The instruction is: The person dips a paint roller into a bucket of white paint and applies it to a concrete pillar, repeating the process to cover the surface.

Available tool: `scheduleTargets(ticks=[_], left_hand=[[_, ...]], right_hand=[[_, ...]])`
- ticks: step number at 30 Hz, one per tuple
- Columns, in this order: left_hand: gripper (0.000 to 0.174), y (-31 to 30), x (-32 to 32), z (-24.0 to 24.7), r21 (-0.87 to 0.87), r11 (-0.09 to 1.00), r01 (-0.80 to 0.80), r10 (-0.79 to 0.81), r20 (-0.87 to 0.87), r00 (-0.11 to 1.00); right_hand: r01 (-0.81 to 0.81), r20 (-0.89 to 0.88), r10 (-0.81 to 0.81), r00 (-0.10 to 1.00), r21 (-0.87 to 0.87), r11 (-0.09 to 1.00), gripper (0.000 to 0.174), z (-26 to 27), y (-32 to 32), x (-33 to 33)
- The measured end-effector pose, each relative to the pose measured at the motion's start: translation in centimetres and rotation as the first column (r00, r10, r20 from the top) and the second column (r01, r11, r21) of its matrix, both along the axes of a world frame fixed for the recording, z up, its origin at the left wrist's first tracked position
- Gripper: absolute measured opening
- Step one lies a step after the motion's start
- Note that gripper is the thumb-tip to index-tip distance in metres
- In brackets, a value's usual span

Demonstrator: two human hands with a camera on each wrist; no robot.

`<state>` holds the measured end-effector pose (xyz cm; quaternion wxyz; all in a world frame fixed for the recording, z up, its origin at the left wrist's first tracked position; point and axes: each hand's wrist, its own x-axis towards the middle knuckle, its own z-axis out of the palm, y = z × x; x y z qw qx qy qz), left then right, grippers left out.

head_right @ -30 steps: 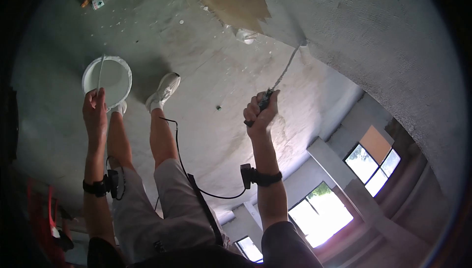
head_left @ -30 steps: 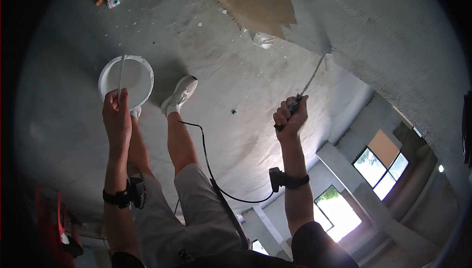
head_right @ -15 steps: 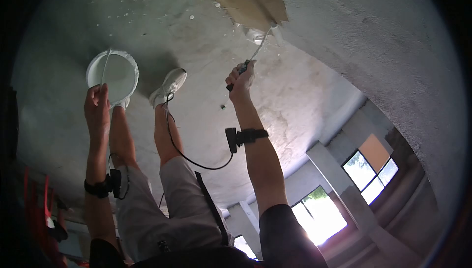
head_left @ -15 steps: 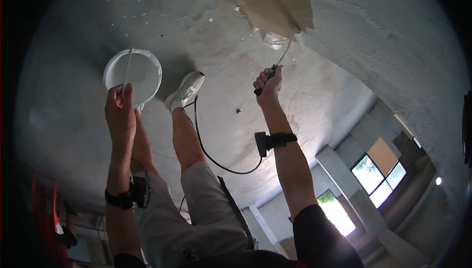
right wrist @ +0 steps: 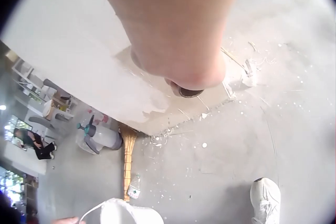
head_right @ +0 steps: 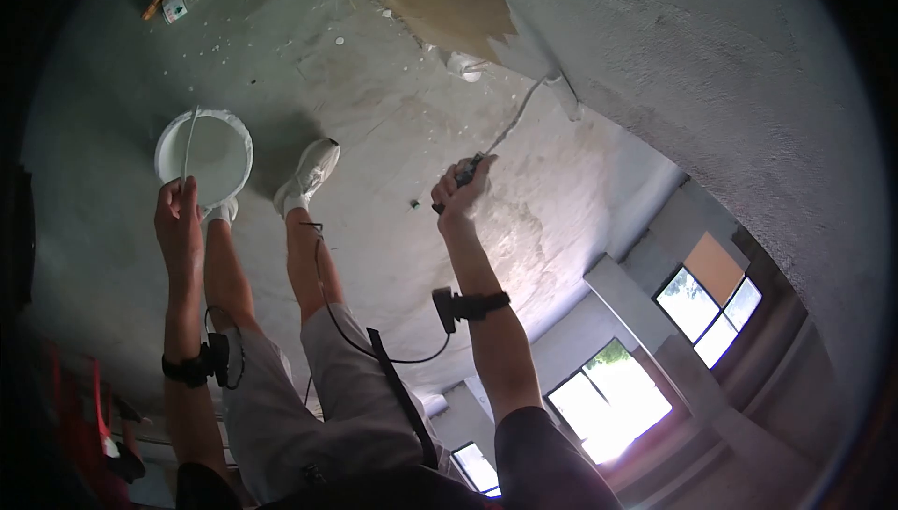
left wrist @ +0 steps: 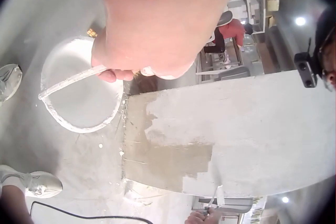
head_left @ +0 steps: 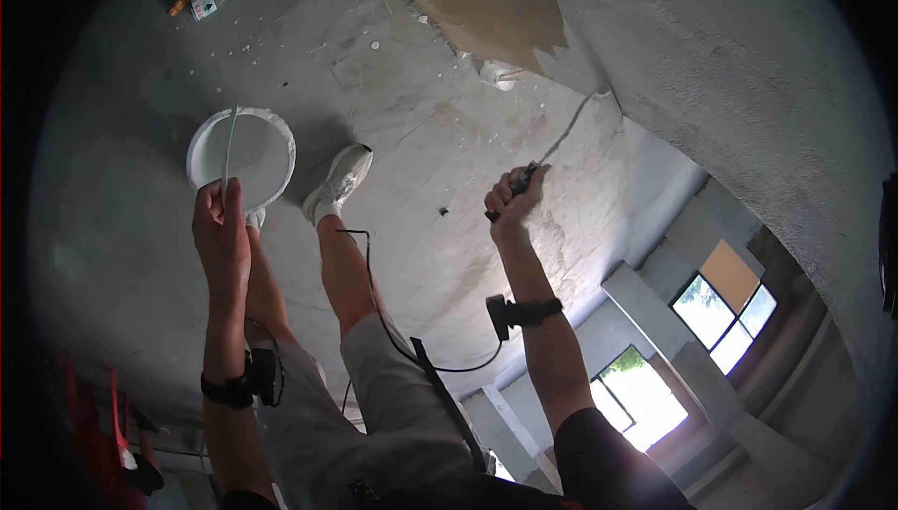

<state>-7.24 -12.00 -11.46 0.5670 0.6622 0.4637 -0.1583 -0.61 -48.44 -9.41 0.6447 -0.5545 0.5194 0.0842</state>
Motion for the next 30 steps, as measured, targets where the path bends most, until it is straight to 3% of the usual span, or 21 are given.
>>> scheduleTargets(ticks=[2, 6, 9, 13, 18, 23, 26, 30], left_hand=[[0.029, -0.1, -0.2, -0.4, 0.062, 0.998, -0.001, -0.003, 0.071, 0.997], [0.029, 0.3, -0.2, -0.8, 0.071, 0.997, 0.033, -0.037, 0.055, 0.998], [0.03, 0.3, -0.3, -0.5, 0.02, 1.0, 0.019, -0.02, 0.077, 0.997], [0.03, 0.2, -0.2, -0.8, 0.055, 0.998, 0.037, -0.04, 0.06, 0.997], [0.031, -0.1, 0.0, -0.6, 0.067, 0.997, 0.025, -0.029, 0.057, 0.998], [0.032, 0.5, -0.2, -0.7, 0.05, 0.997, 0.055, -0.058, 0.065, 0.996], [0.031, 0.5, 0.6, 0.3, 0.052, 0.997, 0.055, -0.057, 0.048, 0.997], [0.034, 0.5, 0.6, 0.9, -0.025, 0.999, 0.033, -0.033, 0.01, 0.999]], right_hand=[[0.041, -0.019, -0.041, 0.999, -0.019, 0.999, 0.057, -3.2, 0.6, 0.3], [0.111, -0.103, -0.103, 0.989, 0.071, 0.991, 0.058, -9.0, 1.2, 1.5], [0.038, -0.195, -0.035, 0.98, 0.012, 0.999, 0.057, -10.7, 1.2, 2.2], [-0.008, -0.21, 0.008, 0.978, 0.0, 1.0, 0.057, -8.4, 0.5, 2.3], [-0.015, -0.046, 0.021, 0.999, 0.135, 0.991, 0.057, -0.7, -0.4, 0.7], [-0.008, -0.026, 0.01, 1.0, 0.044, 0.999, 0.057, 4.4, 3.2, 1.0], [-0.047, 0.002, 0.047, 0.999, 0.017, 0.999, 0.057, 3.2, 5.8, 2.3], [0.125, 0.003, -0.126, 0.992, 0.08, 0.989, 0.056, -1.4, 9.6, 4.7]])
